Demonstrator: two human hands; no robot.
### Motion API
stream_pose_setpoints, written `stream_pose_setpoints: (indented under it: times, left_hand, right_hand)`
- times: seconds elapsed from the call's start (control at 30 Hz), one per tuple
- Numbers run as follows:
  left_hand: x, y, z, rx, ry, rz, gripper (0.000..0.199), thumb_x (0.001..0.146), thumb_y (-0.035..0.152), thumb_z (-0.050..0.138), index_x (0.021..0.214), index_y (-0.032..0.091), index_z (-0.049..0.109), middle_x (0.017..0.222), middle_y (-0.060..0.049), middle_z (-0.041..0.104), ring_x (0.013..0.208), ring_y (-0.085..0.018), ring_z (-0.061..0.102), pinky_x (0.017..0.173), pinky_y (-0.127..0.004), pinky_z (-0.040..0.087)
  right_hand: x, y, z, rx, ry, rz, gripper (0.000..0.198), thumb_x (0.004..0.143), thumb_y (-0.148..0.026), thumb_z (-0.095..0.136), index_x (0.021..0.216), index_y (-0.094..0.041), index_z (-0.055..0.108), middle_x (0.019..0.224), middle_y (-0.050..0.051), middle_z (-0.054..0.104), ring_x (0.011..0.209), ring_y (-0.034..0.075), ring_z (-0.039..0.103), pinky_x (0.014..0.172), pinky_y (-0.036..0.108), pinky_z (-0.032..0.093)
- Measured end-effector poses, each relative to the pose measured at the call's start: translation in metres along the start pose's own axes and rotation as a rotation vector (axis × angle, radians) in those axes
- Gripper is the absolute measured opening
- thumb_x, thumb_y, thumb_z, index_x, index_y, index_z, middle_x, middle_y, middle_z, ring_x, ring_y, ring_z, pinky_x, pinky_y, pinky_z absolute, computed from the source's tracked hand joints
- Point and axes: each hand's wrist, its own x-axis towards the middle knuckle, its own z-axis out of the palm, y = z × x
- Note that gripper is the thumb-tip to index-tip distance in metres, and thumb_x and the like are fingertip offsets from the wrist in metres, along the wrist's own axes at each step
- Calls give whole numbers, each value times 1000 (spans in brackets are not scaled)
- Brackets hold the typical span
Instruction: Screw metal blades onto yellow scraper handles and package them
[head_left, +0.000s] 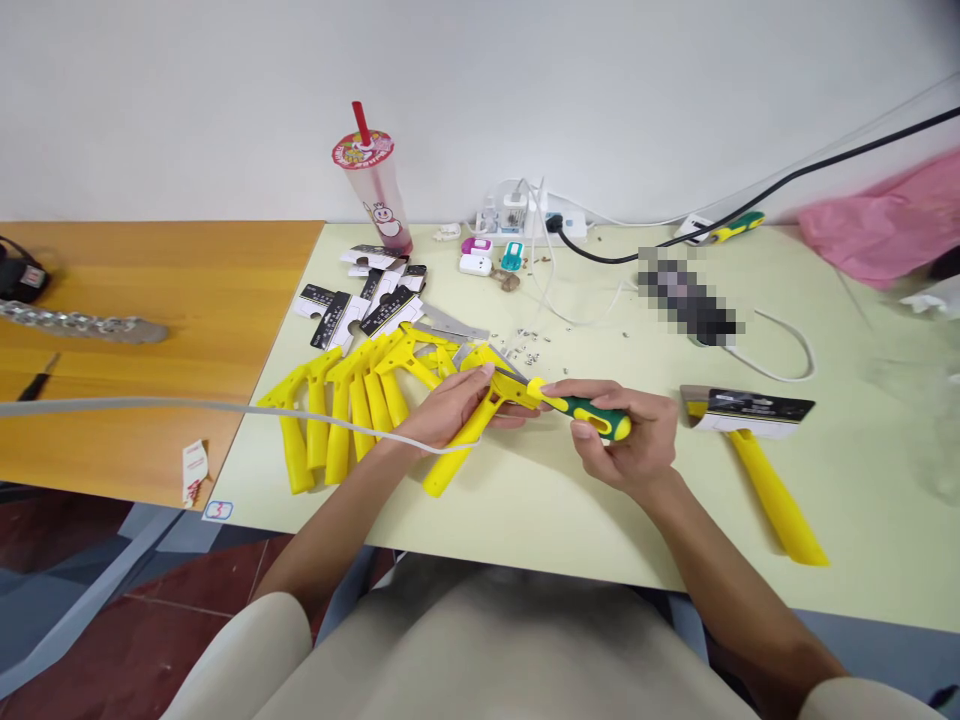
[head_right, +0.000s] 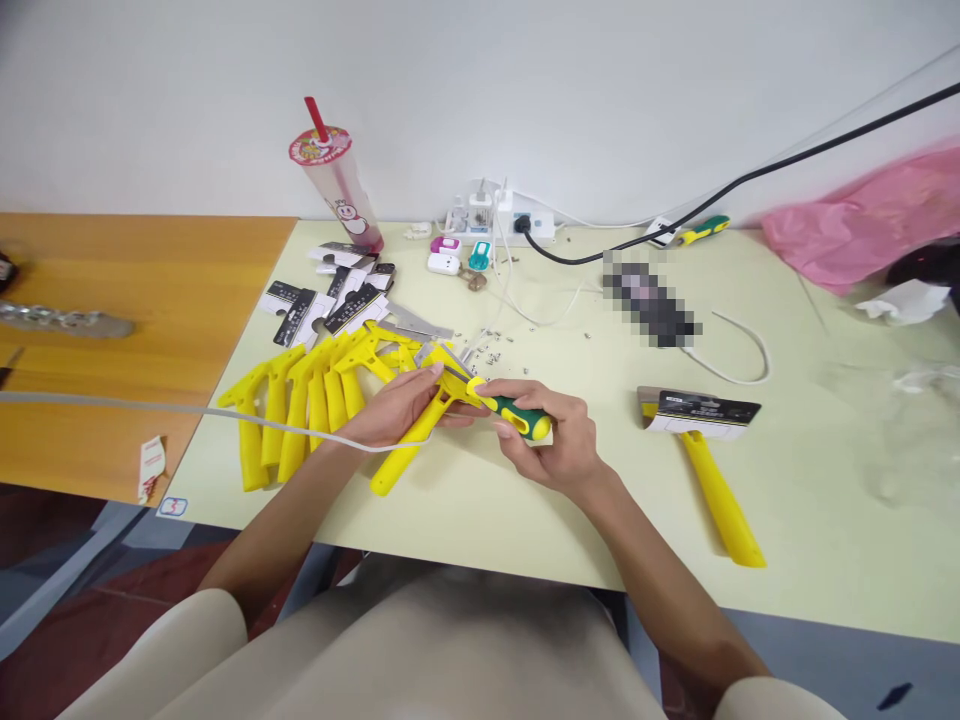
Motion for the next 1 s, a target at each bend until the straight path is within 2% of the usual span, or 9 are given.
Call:
stream_pose_setpoints:
  times: [0.13,0.27,0.37,0.47,0.57,0.67,0.77,0.87,1.0]
  left_hand:
    - [1,-1,-3,11,8,0,44,105,49,71,119,9,82,125,-25,83,121,-42,81,110,-57,63]
    - [1,2,-5,32,48,13,44,106,50,69,116,9,82,123,-24,84,120,-42,81,108,-56,64]
    - [0,4,-5,36,91,29,43,105,50,70,113,10,82,120,-23,84,118,-42,82,107,-56,66]
    - [-1,5,-6,49,133,43,39,105,48,72,110,11,80,120,-22,84,116,-40,83,105,-54,67]
    - [-2,5,-6,53,114,31,36,105,46,73,107,10,79,121,-24,83,122,-40,81,109,-54,66]
    - [-2,3,-5,48,75,4,37,103,46,74,107,9,80,119,-25,83,126,-42,79,110,-56,65]
    - [-1,1,-3,54,85,-10,36,102,45,73,106,9,80,119,-26,84,128,-43,78,109,-57,65]
    - [0,2,-2,51,143,24,33,103,41,71,105,8,78,121,-26,83,127,-41,78,107,-55,66]
    - [2,9,-3,9,273,161,30,103,38,70,108,10,77,120,-23,84,126,-39,79,108,-51,66]
  right_hand:
    - [1,-1,2,18,86,11,32,105,-18,69,132,-27,55,120,13,86,100,27,87,76,41,75]
    - [1,-4,6,25,319,140,18,109,-31,69,123,-31,57,109,7,86,86,27,85,63,44,73]
    - [3,-5,7,12,482,271,14,109,-39,69,119,-35,60,102,5,82,87,31,83,59,49,70]
    - [7,-4,4,0,561,404,12,110,-45,68,111,-36,60,91,2,77,70,26,77,47,41,60]
    - [13,-1,-4,2,603,582,21,106,-44,76,105,-32,59,75,-4,68,54,17,63,39,30,48]
    - [19,2,-13,44,579,755,32,98,-45,86,103,-29,58,68,-6,61,55,15,61,38,25,47]
    - [21,6,-18,80,458,855,34,99,-49,84,102,-28,58,69,-6,64,50,13,57,36,23,45]
    - [18,10,-17,126,377,814,33,102,-48,81,103,-27,56,77,-5,71,48,10,55,42,24,49]
    - [9,13,-11,122,295,712,29,105,-45,78,108,-28,55,93,-2,76,57,11,64,57,28,58]
